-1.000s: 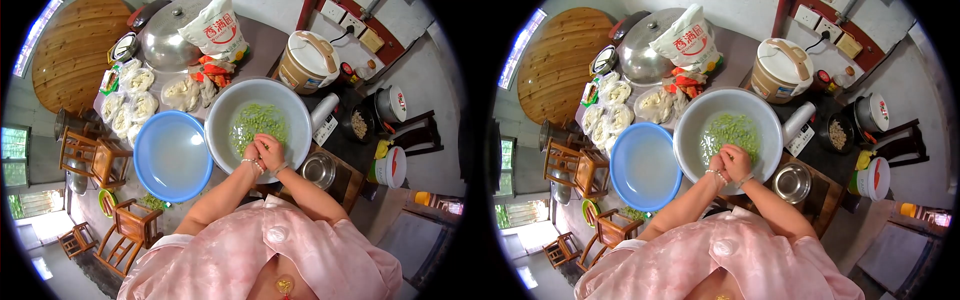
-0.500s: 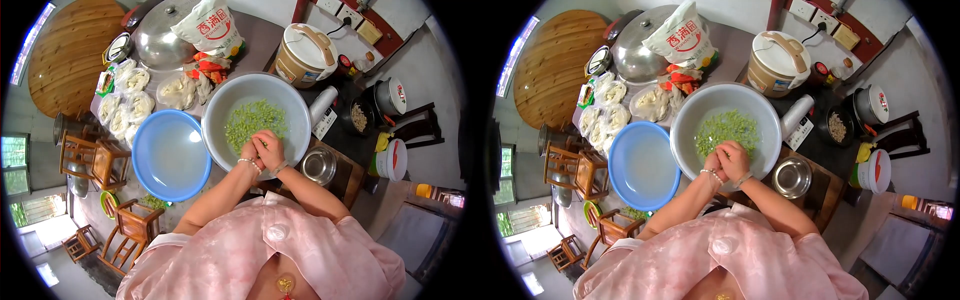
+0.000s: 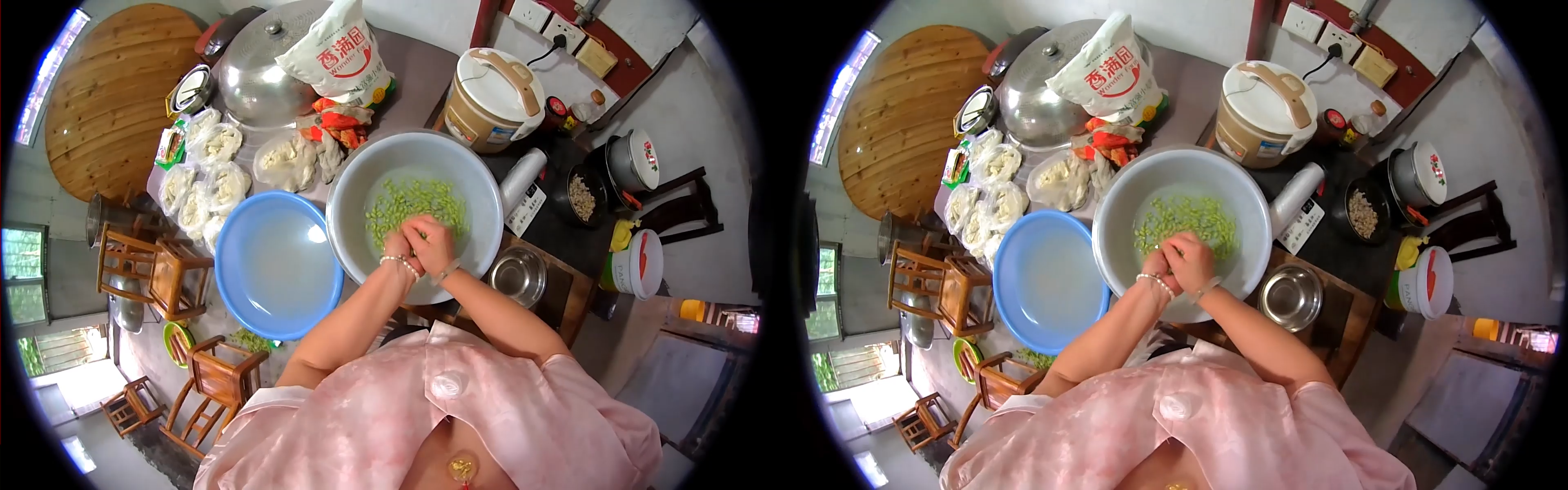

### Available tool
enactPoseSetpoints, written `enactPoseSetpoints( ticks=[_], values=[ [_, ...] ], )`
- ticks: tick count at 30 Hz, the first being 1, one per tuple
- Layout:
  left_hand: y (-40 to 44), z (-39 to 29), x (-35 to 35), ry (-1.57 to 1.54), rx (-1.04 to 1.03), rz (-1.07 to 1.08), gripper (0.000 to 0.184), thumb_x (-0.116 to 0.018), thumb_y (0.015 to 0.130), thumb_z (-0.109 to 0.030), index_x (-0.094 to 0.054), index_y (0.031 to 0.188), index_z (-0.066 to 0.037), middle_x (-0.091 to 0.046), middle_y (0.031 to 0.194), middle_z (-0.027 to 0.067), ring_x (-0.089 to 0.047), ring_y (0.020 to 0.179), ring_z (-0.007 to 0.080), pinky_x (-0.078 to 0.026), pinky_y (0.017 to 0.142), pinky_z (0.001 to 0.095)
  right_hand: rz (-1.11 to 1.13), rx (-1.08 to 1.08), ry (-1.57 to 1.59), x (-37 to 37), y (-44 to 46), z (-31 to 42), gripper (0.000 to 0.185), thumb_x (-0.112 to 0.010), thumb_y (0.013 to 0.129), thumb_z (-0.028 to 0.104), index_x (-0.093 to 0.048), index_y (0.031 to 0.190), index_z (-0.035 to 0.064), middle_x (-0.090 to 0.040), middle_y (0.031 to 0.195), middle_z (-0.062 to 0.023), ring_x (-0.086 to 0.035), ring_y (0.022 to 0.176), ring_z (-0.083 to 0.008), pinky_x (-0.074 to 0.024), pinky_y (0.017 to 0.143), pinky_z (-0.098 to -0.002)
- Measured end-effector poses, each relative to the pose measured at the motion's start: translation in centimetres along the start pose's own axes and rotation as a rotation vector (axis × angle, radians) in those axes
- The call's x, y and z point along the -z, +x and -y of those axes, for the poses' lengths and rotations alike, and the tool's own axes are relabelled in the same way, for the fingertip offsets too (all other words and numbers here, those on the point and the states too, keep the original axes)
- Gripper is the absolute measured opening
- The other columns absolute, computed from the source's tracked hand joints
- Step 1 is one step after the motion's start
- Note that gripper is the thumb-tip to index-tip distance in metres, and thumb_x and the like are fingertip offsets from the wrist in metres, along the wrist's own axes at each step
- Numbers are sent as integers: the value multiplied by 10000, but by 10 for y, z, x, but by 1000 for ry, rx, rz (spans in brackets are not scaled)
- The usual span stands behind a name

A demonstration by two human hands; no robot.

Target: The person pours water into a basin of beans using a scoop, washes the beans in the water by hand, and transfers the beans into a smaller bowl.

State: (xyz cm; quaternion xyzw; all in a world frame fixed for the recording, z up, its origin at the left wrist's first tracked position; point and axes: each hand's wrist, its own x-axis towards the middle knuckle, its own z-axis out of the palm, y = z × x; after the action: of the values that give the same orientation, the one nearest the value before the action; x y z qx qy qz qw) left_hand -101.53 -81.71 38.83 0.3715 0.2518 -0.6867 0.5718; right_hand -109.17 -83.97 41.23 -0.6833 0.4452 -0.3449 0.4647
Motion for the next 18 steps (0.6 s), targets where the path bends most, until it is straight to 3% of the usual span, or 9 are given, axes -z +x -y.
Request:
enactPoseSetpoints(
  ticks=[6,9,18],
  values=[
    [5,3,6,5,-16,30,226,-377,880,-256,-516,926,-84,-556,919,106,-568,819,245,-502,696,400,-80,299,-119,9,2,31,98,-577,735,64,-618,804,7,-586,834,-119,-567,761,-268,-453,698,-320],
    [0,-2,-2,17,5,62,220,-378,878,-250,-517,918,-83,-560,903,106,-570,801,247,-504,677,402,-60,226,-101,4,5,19,75,-592,717,91,-613,756,31,-585,822,-107,-555,751,-276,-452,666,-347],
    [-3,0,-2,50,-15,45,213,-357,861,-197,-522,893,-67,-569,862,112,-577,760,247,-505,643,393,-102,284,-132,1,5,14,35,-565,731,68,-566,731,33,-567,763,-101,-542,726,-280,-446,643,-348]
  ],
)
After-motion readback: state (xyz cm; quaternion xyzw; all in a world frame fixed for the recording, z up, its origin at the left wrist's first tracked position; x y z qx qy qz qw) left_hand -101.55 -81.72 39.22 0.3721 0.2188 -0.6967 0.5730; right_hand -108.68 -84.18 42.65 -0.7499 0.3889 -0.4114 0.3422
